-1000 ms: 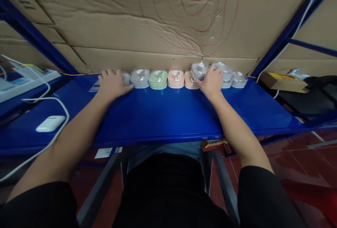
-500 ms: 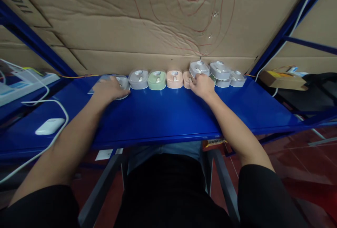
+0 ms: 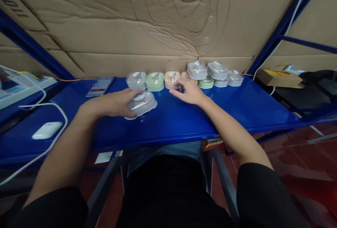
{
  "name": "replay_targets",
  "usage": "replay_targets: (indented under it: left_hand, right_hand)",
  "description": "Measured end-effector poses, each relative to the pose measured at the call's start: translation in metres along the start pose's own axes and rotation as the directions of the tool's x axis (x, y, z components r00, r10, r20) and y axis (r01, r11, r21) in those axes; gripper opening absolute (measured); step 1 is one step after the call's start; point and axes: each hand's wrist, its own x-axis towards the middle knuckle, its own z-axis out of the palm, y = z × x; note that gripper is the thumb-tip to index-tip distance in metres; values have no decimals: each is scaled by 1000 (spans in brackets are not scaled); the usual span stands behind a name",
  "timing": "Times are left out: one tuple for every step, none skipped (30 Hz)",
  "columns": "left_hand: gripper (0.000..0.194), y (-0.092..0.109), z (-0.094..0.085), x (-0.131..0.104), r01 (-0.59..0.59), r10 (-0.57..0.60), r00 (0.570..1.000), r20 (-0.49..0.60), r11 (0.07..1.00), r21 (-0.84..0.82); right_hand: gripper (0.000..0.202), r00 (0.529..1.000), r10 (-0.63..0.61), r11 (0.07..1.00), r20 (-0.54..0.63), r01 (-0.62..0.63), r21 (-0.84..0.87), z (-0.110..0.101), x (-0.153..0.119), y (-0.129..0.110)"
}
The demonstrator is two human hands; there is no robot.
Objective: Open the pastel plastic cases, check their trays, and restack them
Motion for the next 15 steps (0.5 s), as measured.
replay_targets:
  left_hand:
    - [107, 8, 4, 4, -98, 98, 995, -2, 994, -47]
    - [110, 16, 9, 8, -227, 226, 974, -21, 967, -120]
    - [113, 22, 15, 14, -334, 331, 942, -53, 923, -193]
    - [118, 27, 22, 20, -391, 376, 920, -110, 883, -257]
    - [122, 31, 29, 25, -418, 384, 908, -166, 854, -309]
    - [124, 34, 36, 31, -427, 372, 903, -216, 834, -350]
    - [126, 36, 43, 35, -428, 356, 902, -245, 817, -387]
    - [128, 37, 50, 39, -421, 343, 905, -250, 803, -421]
    - [130, 38, 56, 42, -411, 329, 910, -251, 792, -452]
    - [132, 38, 61, 45, -403, 319, 914, -250, 781, -477]
    - [133, 38, 65, 47, -399, 312, 916, -252, 770, -498]
    - [134, 38, 68, 49, -401, 307, 915, -262, 759, -513]
    - [133, 38, 70, 51, -409, 306, 912, -275, 746, -526]
    - [132, 38, 72, 52, -420, 312, 906, -285, 732, -536]
    - [131, 38, 72, 53, -433, 321, 901, -292, 719, -544]
  right_hand:
    - [64, 997, -64, 997, 41, 62, 43, 3, -1, -3]
    - [80, 989, -121, 991, 82, 116, 72, 7, -2, -5]
    - [95, 978, -167, 984, 122, 156, 91, 10, -2, -7]
    - [108, 967, -200, 977, 158, 185, 104, 13, -4, -9]
    - [116, 957, -221, 972, 188, 202, 116, 16, -5, -11]
    - [122, 949, -235, 969, 212, 212, 126, 17, -6, -12]
    - [124, 943, -240, 968, 232, 215, 130, 18, -7, -13]
    - [126, 939, -241, 968, 246, 215, 129, 18, -8, -13]
    - [126, 938, -237, 970, 254, 212, 121, 18, -9, -13]
    - [126, 938, -232, 971, 257, 210, 113, 17, -10, -13]
    - [124, 938, -228, 972, 259, 207, 106, 16, -11, -14]
    - [122, 937, -229, 972, 262, 208, 106, 16, -11, -14]
    - [119, 935, -235, 971, 265, 212, 111, 15, -11, -16]
    - [115, 933, -243, 969, 265, 219, 119, 15, -11, -17]
    - [112, 932, -252, 966, 262, 226, 127, 14, -11, -19]
